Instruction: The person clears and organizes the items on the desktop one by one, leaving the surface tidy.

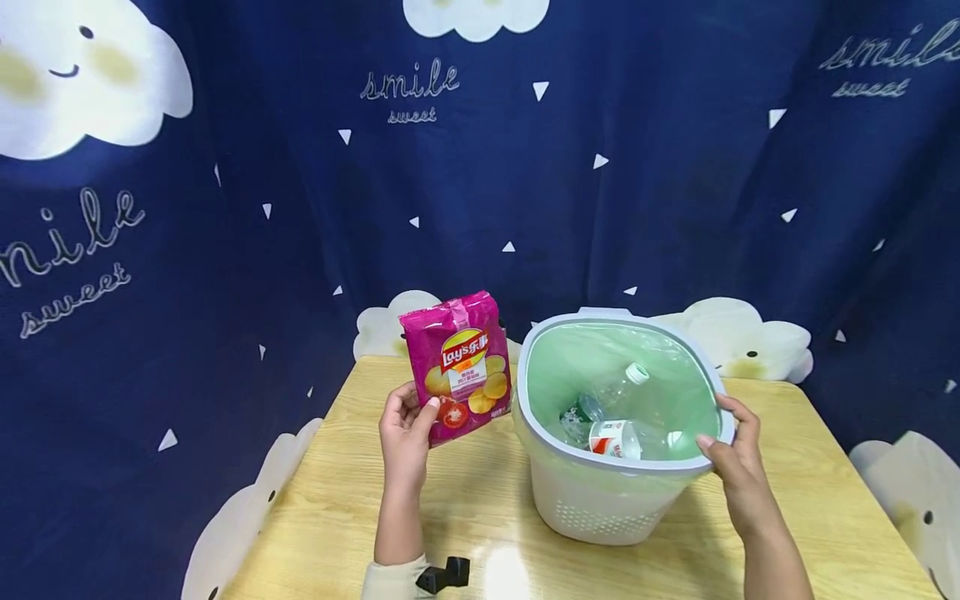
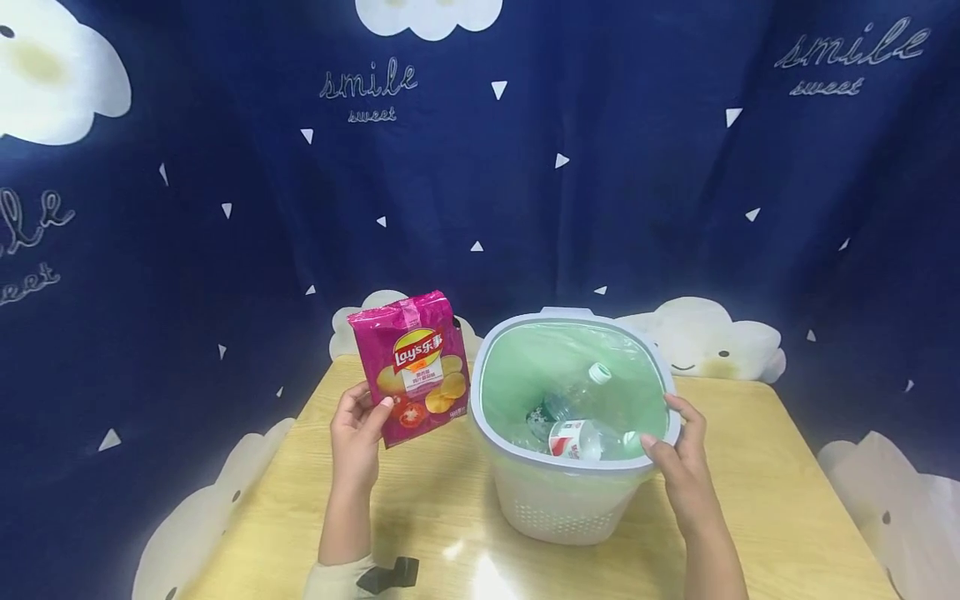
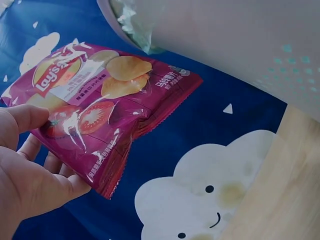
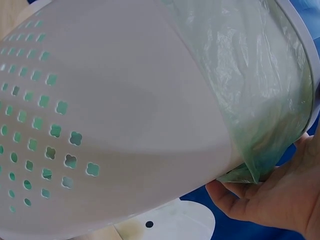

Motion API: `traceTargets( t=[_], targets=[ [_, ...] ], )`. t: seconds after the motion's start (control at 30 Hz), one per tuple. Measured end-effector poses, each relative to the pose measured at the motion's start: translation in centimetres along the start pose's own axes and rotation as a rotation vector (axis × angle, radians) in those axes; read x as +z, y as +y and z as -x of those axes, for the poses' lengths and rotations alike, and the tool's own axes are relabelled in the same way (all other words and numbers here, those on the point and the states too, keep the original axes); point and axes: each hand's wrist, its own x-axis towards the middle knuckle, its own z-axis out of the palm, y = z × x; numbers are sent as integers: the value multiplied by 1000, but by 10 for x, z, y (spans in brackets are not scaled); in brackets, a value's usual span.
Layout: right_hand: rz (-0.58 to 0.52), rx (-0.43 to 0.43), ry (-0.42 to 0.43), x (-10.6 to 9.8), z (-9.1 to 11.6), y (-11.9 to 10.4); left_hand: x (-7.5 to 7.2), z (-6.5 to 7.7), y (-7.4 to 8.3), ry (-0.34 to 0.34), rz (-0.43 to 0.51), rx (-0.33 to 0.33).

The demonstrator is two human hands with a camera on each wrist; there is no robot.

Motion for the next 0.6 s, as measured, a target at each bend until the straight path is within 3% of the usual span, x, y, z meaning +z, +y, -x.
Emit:
traceTargets(
  t=[0.6],
  targets=[
    [26,-10,-1,0,1,-1,21,-15,26,-40,60,72]
  ],
)
